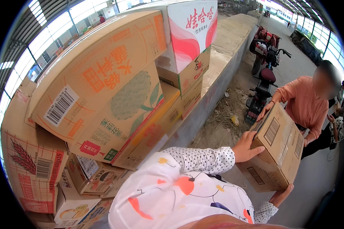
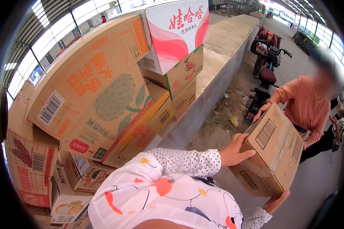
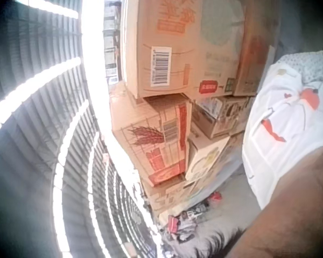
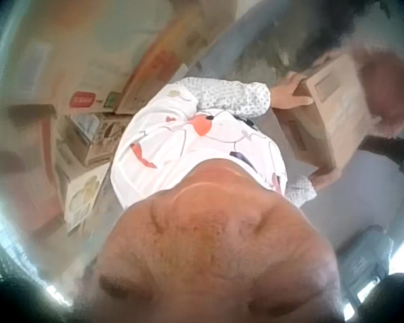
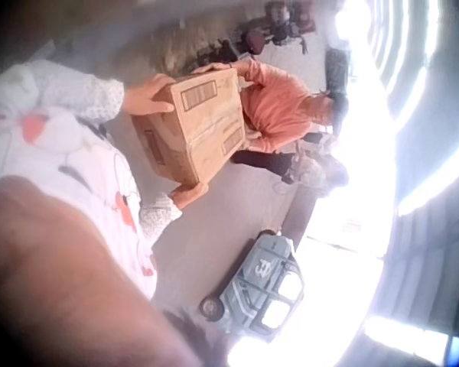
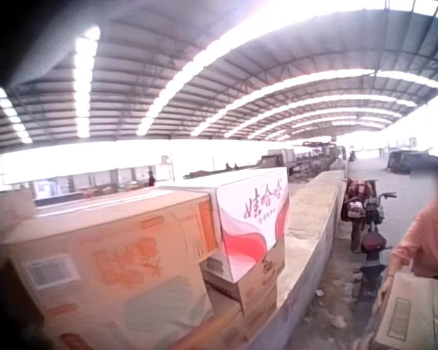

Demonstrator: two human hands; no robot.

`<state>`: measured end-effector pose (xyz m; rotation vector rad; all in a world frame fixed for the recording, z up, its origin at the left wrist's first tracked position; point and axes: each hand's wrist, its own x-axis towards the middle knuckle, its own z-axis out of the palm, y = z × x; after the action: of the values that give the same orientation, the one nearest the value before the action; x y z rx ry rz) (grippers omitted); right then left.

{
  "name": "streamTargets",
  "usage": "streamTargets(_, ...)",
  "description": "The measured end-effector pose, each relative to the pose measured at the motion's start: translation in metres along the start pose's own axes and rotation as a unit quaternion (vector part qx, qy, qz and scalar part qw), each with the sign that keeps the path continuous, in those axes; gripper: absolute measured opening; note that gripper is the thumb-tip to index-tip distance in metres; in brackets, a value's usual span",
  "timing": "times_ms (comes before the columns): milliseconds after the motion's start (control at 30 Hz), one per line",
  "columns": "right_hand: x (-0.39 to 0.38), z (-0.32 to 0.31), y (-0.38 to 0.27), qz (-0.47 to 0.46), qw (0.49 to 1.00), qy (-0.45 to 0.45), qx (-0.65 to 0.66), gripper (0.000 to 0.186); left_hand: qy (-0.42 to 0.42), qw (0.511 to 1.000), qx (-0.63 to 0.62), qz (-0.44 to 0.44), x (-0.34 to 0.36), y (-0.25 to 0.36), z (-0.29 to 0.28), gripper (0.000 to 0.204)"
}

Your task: The person receives various cardboard boxes by hand from another person and stacks them onto a shelf in an outdoor warehouse environment.

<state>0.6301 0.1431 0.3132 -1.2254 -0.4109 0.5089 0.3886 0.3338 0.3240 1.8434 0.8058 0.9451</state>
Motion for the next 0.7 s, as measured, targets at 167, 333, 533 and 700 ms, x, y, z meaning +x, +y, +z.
streamTargets(167,-0.009,0.021,0.003,0.01,0.992,-0.014,0.123,0.056,0.102,0.98,0.124,0.118,-0.006,0.054,-0.046,0.076)
streamTargets(333,0.013,0.077,-0.011,-0.067,0.966,-0.078,0.239,0.055,0.207,0.932,0.141,0.262,-0.015,0.091,-0.096,0.084)
streamTargets(533,0.044,0.1,-0.07,-0.227,0.801,-0.39,0.394,0.061,0.221,0.902,0.037,0.369,-0.013,0.156,-0.154,0.091)
streamTargets(700,0.049,0.161,-0.105,-0.248,0.735,-0.472,0.419,0.059,0.27,0.83,0.127,0.47,-0.017,0.185,-0.157,0.094)
